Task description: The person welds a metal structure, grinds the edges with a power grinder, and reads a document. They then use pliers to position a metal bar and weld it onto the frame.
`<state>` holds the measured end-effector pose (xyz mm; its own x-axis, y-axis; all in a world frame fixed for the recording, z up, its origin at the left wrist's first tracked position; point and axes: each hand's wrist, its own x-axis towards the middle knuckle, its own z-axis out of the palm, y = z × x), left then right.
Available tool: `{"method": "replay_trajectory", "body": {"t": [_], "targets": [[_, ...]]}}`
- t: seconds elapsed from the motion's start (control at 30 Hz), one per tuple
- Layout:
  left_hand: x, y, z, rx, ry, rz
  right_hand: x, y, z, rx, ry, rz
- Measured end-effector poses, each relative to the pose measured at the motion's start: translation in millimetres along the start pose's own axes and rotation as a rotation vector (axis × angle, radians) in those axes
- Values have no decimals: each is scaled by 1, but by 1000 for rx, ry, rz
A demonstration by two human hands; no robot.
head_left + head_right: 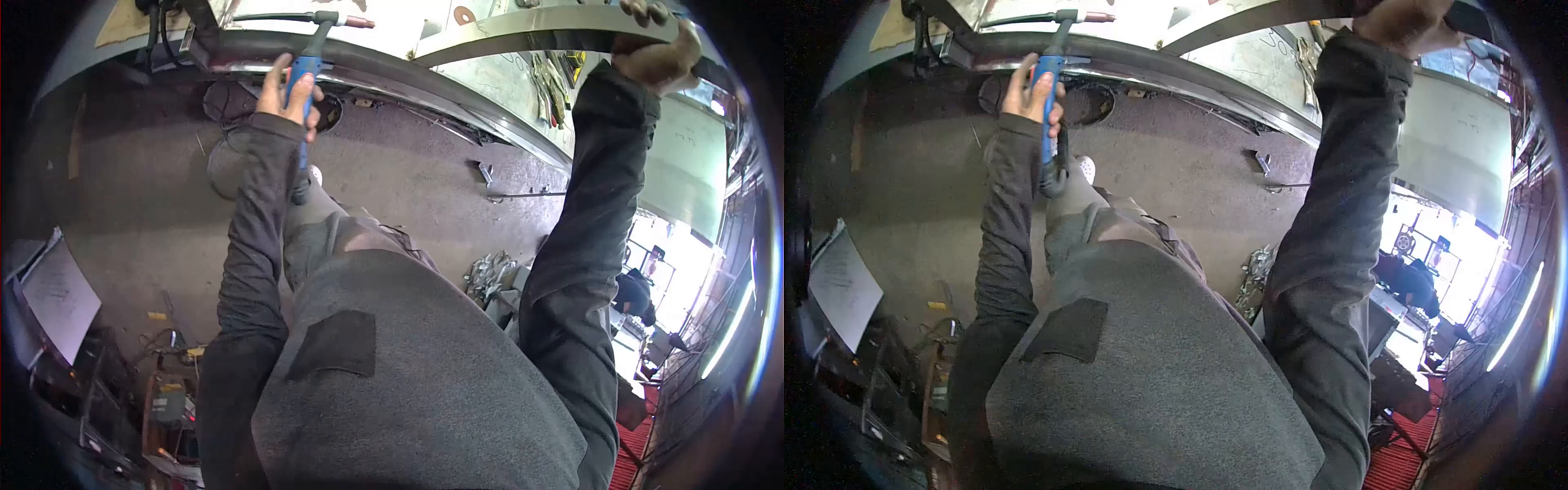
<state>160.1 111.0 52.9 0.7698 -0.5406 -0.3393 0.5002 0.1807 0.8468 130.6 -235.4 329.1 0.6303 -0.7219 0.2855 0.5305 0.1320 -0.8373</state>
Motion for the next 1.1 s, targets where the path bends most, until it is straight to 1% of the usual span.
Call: {"method": "replay_trajectory", "body": {"t": [0.03, 0.1, 0.17, 0.2, 0.3, 0.37, 0.43, 0.53, 0.63, 0.67, 0.77, 0.83, 0.9, 0.93, 1.0, 1.03, 1.1], "targets": [[-6, -3, 7, -74, 14, -82, -12, 6, 12, -372, -149, -172], [-18, -15, 21, -175, 1, -143, -10, 7, 12, -375, -98, -217], [-25, -24, 39, -160, 49, -158, -17, 4, 18, -442, -89, -209], [-23, -26, 45, -92, 76, -168, -17, 5, 19, -446, -97, -202], [-22, -37, 61, -142, 113, -168, -21, 6, 23, -456, -134, -239], [-25, -46, 72, -197, 152, -209, -32, 9, 32, -491, -61, -241], [-29, -56, 78, -251, 137, -226, -34, 11, 36, -499, -68, -245], [-33, -71, 80, -536, 16, -311, -39, 13, 41, -514, -27, -300], [-38, -83, 84, -644, 14, -369, -38, 13, 39, -507, -27, -302], [-37, -88, 85, -679, -17, -367, -34, 12, 36, -490, -48, -285], [-39, -90, 91, -637, -25, -322, -38, 13, 38, -497, -75, -276], [-38, -92, 96, -619, 5, -317, -36, 13, 35, -520, -86, -285], [-38, -88, 100, -537, 57, -269, -23, 12, 20, -204, -230, -201], [-37, -87, 101, -536, 56, -267, -25, 13, 25, -203, -230, -202], [-40, -86, 102, -509, 58, -268, -32, 14, 36, -398, -67, -240], [-42, -84, 102, -509, 56, -265, -36, 15, 38, -396, -69, -243], [-44, -78, 100, -476, 104, -244, -39, 15, 39, -507, -17, -305]]}}
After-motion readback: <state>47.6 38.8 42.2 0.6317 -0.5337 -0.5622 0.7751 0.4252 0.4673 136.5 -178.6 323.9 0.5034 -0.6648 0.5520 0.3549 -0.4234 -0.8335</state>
